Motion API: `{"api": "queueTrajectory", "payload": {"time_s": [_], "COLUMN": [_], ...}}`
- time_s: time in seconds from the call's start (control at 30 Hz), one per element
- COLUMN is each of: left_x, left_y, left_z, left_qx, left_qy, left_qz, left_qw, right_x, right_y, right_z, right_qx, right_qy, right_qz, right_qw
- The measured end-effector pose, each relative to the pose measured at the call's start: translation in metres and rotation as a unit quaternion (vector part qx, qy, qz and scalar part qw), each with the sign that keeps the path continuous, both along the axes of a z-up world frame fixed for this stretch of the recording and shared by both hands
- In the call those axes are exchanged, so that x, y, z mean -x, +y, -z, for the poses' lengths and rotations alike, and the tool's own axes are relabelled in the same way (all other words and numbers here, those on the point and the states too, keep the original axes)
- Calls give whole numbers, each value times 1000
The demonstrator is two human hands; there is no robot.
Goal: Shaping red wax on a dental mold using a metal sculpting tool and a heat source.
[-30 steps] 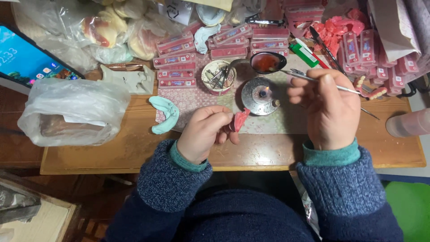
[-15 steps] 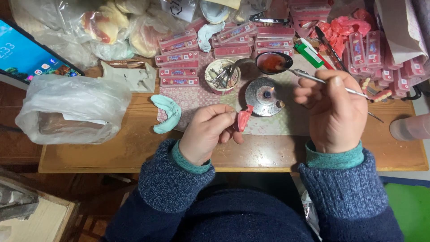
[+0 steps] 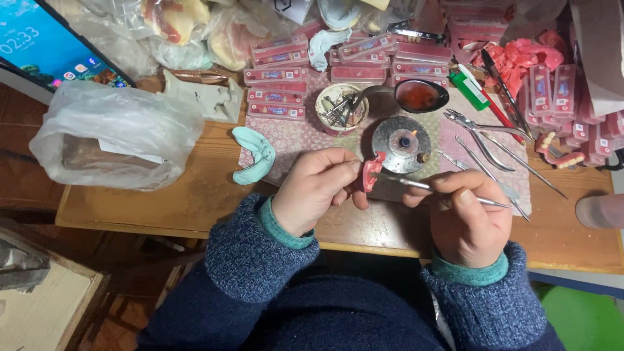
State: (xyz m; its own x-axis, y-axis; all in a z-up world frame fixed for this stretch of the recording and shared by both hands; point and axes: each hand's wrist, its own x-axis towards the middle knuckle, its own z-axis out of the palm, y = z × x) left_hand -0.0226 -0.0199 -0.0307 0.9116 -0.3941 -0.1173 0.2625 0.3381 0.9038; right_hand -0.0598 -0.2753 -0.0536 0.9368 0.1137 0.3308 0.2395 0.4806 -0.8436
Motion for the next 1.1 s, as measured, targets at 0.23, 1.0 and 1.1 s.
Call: {"api": "queueTrajectory", "payload": {"time_s": [0.23, 1.0, 1.1], "left_x": [1, 2, 2], "left_y": [0, 3, 3], "left_z": [-3, -5, -6], "left_qx": [17, 23, 33], "left_qy": [1, 4, 4], "left_qz": [9, 8, 12], "left_qw": [1000, 1000, 999], "right_x": [1, 1, 0], "right_y": [0, -2, -1], "right_z": [0, 2, -2], "right_qx": [-4, -2, -20], "right_qy": [-7, -19, 7], "right_qz": [-19, -9, 17], "right_qw": [1000, 1000, 1000]}}
